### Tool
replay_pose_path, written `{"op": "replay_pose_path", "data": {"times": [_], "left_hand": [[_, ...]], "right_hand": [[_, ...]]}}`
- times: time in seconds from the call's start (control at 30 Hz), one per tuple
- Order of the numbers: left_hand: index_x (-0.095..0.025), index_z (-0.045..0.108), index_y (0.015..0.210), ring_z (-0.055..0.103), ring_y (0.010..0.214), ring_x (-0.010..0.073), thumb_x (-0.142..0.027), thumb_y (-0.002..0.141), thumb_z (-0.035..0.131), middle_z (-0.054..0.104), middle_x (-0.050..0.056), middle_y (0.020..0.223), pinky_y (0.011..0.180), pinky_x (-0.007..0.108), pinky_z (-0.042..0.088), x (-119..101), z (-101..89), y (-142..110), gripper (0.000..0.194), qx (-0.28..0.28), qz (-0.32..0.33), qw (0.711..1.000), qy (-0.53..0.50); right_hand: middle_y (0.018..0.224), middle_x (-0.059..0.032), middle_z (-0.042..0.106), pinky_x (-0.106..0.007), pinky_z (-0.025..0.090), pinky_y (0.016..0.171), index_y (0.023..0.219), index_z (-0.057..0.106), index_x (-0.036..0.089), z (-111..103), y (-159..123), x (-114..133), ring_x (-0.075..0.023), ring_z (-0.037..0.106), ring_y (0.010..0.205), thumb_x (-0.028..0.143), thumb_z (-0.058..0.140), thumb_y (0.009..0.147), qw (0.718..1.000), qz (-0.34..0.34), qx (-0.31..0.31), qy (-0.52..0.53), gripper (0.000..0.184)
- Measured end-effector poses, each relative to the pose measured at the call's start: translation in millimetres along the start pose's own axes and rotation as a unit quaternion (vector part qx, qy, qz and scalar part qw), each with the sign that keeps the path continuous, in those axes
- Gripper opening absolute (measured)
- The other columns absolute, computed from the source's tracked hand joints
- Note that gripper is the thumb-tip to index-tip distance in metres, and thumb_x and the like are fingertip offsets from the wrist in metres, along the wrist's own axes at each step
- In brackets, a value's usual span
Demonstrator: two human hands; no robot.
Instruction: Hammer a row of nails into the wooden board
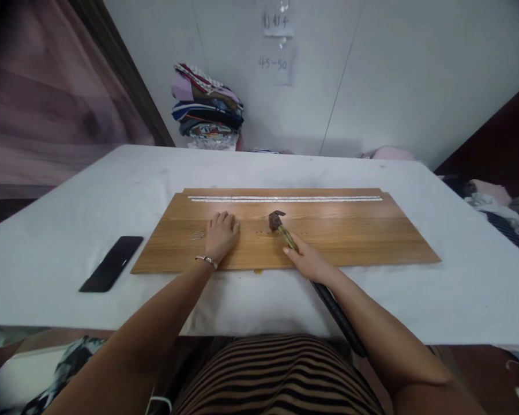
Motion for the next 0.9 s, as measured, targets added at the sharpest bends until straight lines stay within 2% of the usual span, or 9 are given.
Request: {"op": "replay_pose_path", "data": {"times": [0.3, 0.6, 0.67, 0.73, 0.8, 0.9], "left_hand": [[-0.016, 0.065, 0.119, 0.045, 0.138, 0.0346, -0.031, 0.096, 0.043, 0.057, 0.016, 0.145, 0.115, 0.053, 0.033, 2.1, 2.3, 0.4, 0.036, -0.001, -0.001, 1.000, -0.009], [-0.017, 0.067, 0.115, 0.044, 0.139, 0.0348, -0.030, 0.095, 0.044, 0.058, 0.017, 0.142, 0.115, 0.055, 0.033, 1.3, 1.6, 0.7, 0.033, -0.003, -0.004, 1.000, -0.031], [-0.017, 0.067, 0.113, 0.044, 0.138, 0.0345, -0.029, 0.094, 0.045, 0.059, 0.016, 0.141, 0.115, 0.055, 0.032, 3.2, 1.3, 1.4, 0.032, -0.004, -0.008, 0.999, -0.046], [-0.017, 0.068, 0.112, 0.046, 0.137, 0.0335, -0.029, 0.094, 0.045, 0.061, 0.016, 0.139, 0.116, 0.055, 0.032, 7.2, -0.3, 2.2, 0.031, -0.005, -0.014, 0.997, -0.078], [-0.017, 0.069, 0.111, 0.052, 0.132, 0.0307, -0.027, 0.095, 0.044, 0.065, 0.015, 0.134, 0.115, 0.053, 0.032, 10.7, -4.3, 2.7, 0.031, -0.012, -0.019, 0.992, -0.127], [-0.016, 0.070, 0.105, 0.061, 0.119, 0.0263, -0.028, 0.094, 0.043, 0.072, 0.014, 0.121, 0.110, 0.046, 0.040, 4.8, -13.7, 2.0, 0.031, -0.022, -0.023, 0.973, -0.227]], "right_hand": [[0.097, -0.0103, 0.074, -0.041, 0.057, 0.075, 0.148, 0.054, 0.021, -2.2, 1.6, 4.1, -0.0281, 0.070, 0.092, 0.040, 0.051, 0.096, 0.998, -0.051, -0.029, -0.003, 0.055], [0.091, -0.0084, 0.073, -0.038, 0.057, 0.069, 0.147, 0.054, 0.021, 0.3, 2.4, -1.0, -0.0247, 0.070, 0.082, 0.039, 0.053, 0.094, 0.999, -0.031, -0.024, 0.028, 0.056], [0.084, -0.0064, 0.072, -0.035, 0.056, 0.063, 0.148, 0.053, 0.022, 1.1, 2.2, -2.7, -0.0225, 0.069, 0.074, 0.041, 0.054, 0.093, 0.999, -0.013, -0.015, 0.050, 0.057], [0.073, -0.0026, 0.067, -0.031, 0.053, 0.054, 0.149, 0.051, 0.021, 1.7, 1.9, -4.0, -0.0186, 0.063, 0.060, 0.041, 0.054, 0.093, 0.997, 0.010, -0.007, 0.081, 0.060], [0.061, 0.0028, 0.058, -0.027, 0.046, 0.044, 0.151, 0.047, 0.020, 1.1, 2.9, -4.8, -0.0141, 0.052, 0.045, 0.041, 0.054, 0.091, 0.992, 0.034, -0.006, 0.119, 0.064], [0.054, 0.0090, 0.045, -0.022, 0.034, 0.034, 0.152, 0.043, 0.020, -3.2, 11.0, -2.3, -0.0100, 0.037, 0.035, 0.038, 0.055, 0.089, 0.983, 0.053, -0.018, 0.174, 0.066]]}}
Point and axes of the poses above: each hand's wrist, its own y-axis towards the middle knuckle, its own z-axis out of the palm, x = y × z, the point moved 8 cm from there along y, towards the middle knuckle
